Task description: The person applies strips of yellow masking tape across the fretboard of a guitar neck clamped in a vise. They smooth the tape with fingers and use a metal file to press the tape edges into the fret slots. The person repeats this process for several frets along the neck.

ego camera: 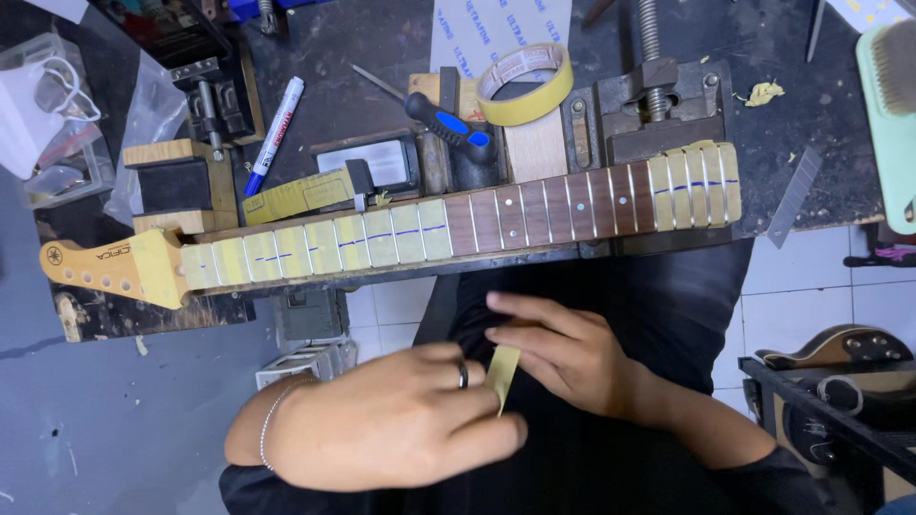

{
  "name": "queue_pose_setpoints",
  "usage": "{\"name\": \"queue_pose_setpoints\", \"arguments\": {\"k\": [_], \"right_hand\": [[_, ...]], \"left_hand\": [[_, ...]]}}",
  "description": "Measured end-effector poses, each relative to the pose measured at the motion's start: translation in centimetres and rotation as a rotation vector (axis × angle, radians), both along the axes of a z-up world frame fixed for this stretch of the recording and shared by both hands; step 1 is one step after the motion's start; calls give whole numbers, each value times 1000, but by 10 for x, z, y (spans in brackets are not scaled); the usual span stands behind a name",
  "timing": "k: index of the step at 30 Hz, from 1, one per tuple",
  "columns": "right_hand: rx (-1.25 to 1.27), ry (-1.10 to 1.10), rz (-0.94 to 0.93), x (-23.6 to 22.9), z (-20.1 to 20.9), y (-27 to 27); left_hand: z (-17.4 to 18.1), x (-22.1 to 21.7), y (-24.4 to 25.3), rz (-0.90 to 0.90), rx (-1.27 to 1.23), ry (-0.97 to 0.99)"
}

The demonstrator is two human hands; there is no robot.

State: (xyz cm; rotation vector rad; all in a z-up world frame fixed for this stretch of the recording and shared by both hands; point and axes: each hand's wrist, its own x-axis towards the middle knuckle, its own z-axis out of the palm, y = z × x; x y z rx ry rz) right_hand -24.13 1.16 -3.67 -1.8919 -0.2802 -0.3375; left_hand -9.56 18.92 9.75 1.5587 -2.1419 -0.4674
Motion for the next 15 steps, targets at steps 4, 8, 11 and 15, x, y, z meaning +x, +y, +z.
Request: {"name": "queue_pose_setpoints", "arguments": {"k": [4, 8, 11, 15], "right_hand": [[10, -18, -4, -2, 8, 1], [27, 131, 4, -1, 1, 1], [66, 199, -99, 4, 1, 0], [173, 286, -256, 8, 5, -3]], "left_hand": [[2, 7, 3, -45, -4, 71], [3, 25, -11, 69, -33, 19], [-1, 41, -34, 146, -43, 17], [-2, 58, -66, 194, 8, 54]]}}
